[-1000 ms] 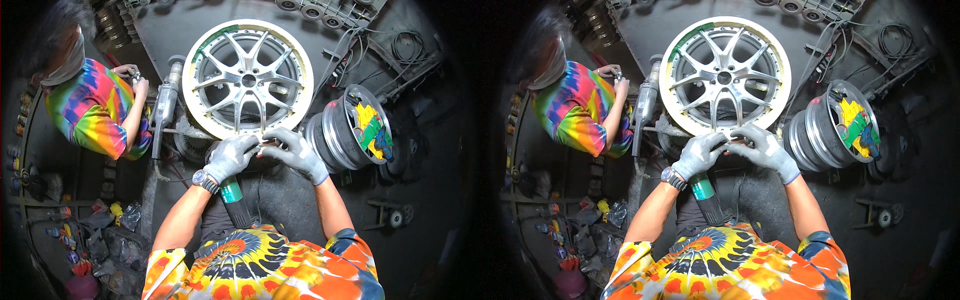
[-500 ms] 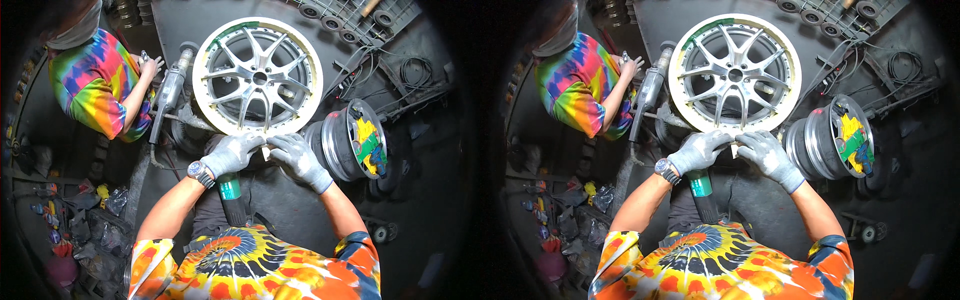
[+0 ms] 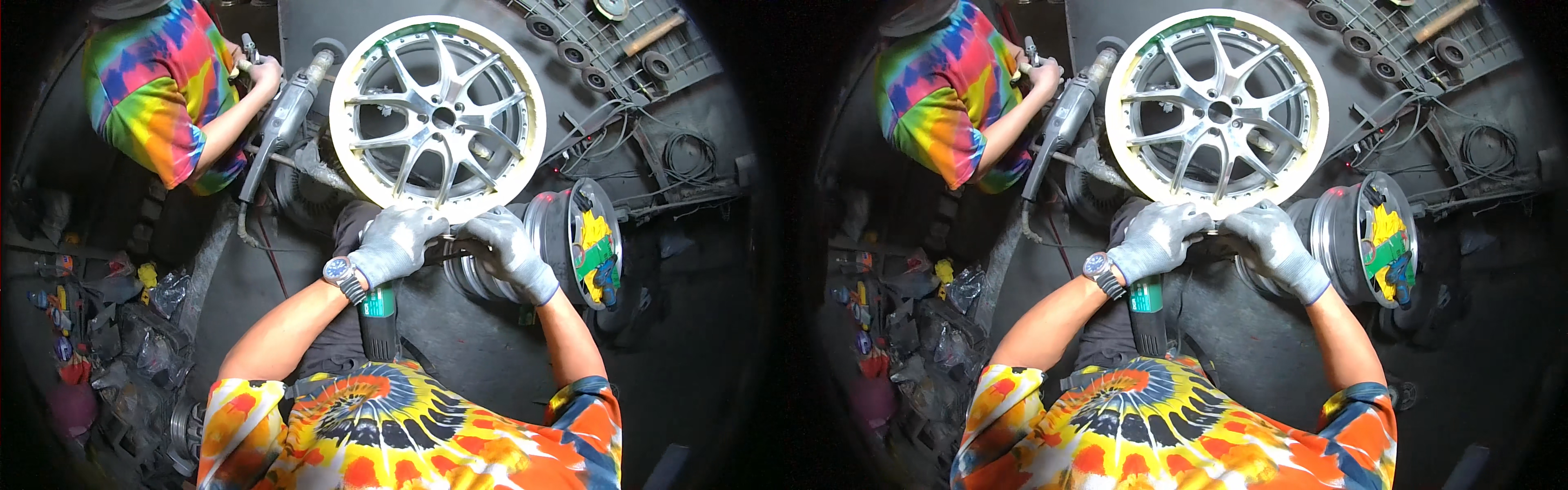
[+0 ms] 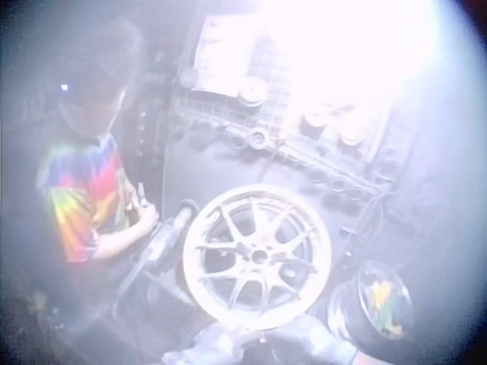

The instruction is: The person applies masking tape to the edge of a car rim and then uses a power grinder to smooth the inner spokes.

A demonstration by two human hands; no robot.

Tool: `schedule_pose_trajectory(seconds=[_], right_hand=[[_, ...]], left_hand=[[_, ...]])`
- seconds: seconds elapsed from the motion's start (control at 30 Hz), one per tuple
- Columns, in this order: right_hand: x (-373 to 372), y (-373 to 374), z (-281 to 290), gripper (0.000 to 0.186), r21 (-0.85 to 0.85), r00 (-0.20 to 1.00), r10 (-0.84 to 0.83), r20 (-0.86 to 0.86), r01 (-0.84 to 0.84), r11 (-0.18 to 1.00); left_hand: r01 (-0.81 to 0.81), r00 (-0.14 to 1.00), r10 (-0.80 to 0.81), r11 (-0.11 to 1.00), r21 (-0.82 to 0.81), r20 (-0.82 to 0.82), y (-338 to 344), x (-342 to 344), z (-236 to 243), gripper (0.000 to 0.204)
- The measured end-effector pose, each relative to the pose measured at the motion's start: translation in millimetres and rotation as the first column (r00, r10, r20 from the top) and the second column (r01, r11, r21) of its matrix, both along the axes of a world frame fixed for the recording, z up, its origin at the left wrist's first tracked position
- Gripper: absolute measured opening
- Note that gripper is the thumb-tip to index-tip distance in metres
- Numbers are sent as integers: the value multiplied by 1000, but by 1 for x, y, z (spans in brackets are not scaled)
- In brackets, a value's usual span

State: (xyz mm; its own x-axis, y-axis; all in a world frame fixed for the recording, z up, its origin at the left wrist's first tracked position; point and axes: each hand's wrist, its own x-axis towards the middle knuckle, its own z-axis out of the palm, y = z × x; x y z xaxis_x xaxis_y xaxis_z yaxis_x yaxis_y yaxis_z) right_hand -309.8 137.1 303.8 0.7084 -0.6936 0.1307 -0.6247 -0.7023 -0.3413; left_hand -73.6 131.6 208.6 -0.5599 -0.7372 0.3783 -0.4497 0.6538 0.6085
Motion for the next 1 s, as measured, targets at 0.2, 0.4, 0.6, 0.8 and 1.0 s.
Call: schedule_pose_trajectory(seconds=[0.2,0.4,0.6,0.8,1.0], right_hand=[[4,-8,2,17,114,995,-95,5,94,989],[8,-24,-2,18,400,941,-335,57,286,871],[0,-46,-19,30,646,846,-531,46,380,661],[5,-57,-21,26,651,863,-504,21,371,662],[-8,-60,-44,15,874,778,-627,31,283,395]], left_hand=[[-67,992,59,995,68,113,0,-4,-5,19],[-128,992,128,988,-84,2,2,-7,-15,15],[-134,989,138,988,-79,48,4,-5,-8,18],[-118,992,121,990,-83,35,2,-3,-9,18],[-101,994,93,978,-181,-53,4,-2,-10,19]])
